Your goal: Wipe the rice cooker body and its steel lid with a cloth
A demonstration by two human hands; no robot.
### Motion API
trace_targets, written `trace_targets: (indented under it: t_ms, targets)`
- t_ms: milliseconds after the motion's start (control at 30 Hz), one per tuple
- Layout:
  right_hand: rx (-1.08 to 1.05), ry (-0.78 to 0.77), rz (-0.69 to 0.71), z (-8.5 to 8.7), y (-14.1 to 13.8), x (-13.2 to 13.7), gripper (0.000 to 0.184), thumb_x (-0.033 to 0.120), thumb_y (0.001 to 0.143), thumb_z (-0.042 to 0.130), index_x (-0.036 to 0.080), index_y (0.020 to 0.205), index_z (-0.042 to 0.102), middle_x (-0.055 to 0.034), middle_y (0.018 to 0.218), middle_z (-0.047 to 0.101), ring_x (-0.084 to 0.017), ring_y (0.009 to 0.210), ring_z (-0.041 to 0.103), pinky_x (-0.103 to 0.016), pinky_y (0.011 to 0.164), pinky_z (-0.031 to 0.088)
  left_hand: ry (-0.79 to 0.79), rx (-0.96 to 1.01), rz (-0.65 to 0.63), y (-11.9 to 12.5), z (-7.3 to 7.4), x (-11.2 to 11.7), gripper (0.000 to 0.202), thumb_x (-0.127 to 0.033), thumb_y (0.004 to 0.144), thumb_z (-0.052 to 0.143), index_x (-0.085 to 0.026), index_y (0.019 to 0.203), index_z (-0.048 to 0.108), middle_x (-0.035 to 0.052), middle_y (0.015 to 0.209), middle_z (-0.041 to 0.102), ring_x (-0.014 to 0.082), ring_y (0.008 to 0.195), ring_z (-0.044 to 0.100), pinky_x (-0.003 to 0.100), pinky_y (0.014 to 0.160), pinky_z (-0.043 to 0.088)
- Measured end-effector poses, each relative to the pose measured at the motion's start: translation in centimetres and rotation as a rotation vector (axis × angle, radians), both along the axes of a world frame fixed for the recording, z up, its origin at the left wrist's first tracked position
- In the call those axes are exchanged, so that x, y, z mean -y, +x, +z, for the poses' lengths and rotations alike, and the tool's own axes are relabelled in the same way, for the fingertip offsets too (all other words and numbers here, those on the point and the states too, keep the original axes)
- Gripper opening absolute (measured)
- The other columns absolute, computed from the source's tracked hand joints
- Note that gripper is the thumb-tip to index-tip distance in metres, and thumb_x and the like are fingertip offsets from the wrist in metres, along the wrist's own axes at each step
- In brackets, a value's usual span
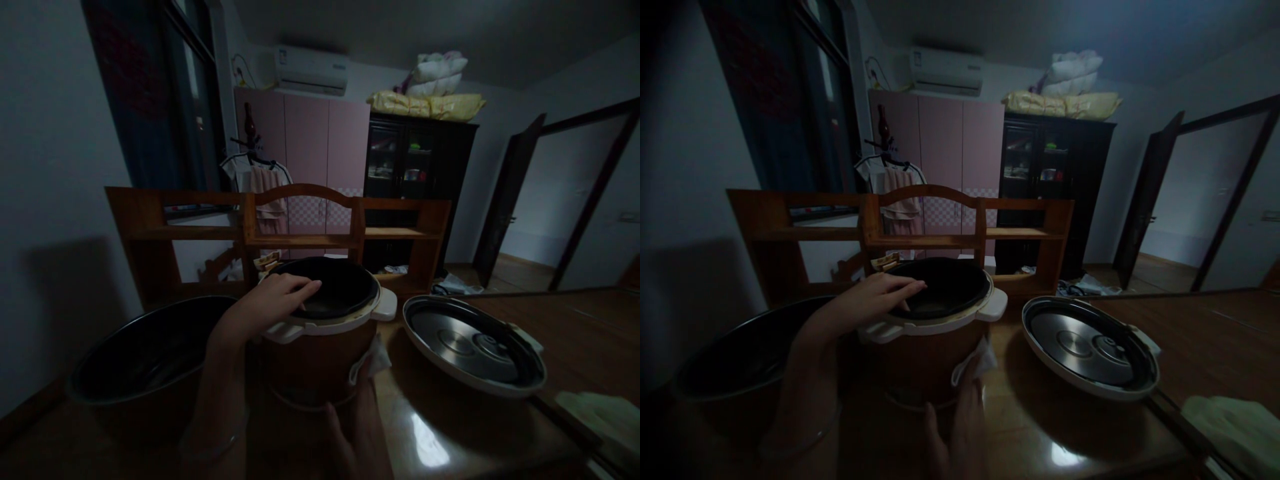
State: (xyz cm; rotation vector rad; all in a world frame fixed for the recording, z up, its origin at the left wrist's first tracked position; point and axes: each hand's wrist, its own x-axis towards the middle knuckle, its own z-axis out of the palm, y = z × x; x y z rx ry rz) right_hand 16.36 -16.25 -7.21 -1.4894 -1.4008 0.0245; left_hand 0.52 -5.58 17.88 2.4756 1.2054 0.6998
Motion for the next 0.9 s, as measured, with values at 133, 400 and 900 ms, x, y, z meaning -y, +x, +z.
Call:
trace_targets:
  t_ms: [133, 400, 900]
  targets:
    - [-0.055, 0.008, 0.046, 2.5, -0.3, 0.1, 0.079, 0.038, 0.099, 0.046, 0.019, 0.160, -0.001, -0.0122, 0.166, 0.008, -0.033, 0.152, 0.012, -0.058, 0.117, 0.030, -0.025, 0.009, -0.005, 0.0, 0.1, 0.1, 0.053, -0.064, 0.094, 0.041, -0.025, 0.105, 0.076, -0.0009, 0.086, 0.076, 0.0189, 0.086, 0.068, 0.026, 0.075, 0.042]
    - [0.202, 0.089, 0.088, 4.7, -1.6, 0.3, 0.088, 0.039, 0.096, 0.052, 0.016, 0.159, -0.004, -0.0152, 0.166, 0.008, -0.037, 0.152, 0.004, -0.066, 0.116, 0.026, -0.097, 0.045, -0.078, -0.4, 0.5, 0.7, 0.060, -0.066, 0.094, 0.037, -0.024, 0.116, 0.073, 0.0000, 0.097, 0.077, 0.0208, 0.099, 0.067, 0.026, 0.085, 0.044]
    - [0.233, 0.065, 0.033, 1.9, 0.2, 0.0, 0.088, 0.030, 0.094, 0.052, 0.014, 0.159, -0.004, -0.0186, 0.163, 0.019, -0.041, 0.147, 0.025, -0.064, 0.107, 0.042, 0.052, -0.031, -0.049, -0.4, -0.3, 0.7, 0.050, -0.059, 0.095, 0.044, -0.027, 0.123, 0.070, -0.0011, 0.126, 0.068, 0.0212, 0.119, 0.058, 0.026, 0.101, 0.038]
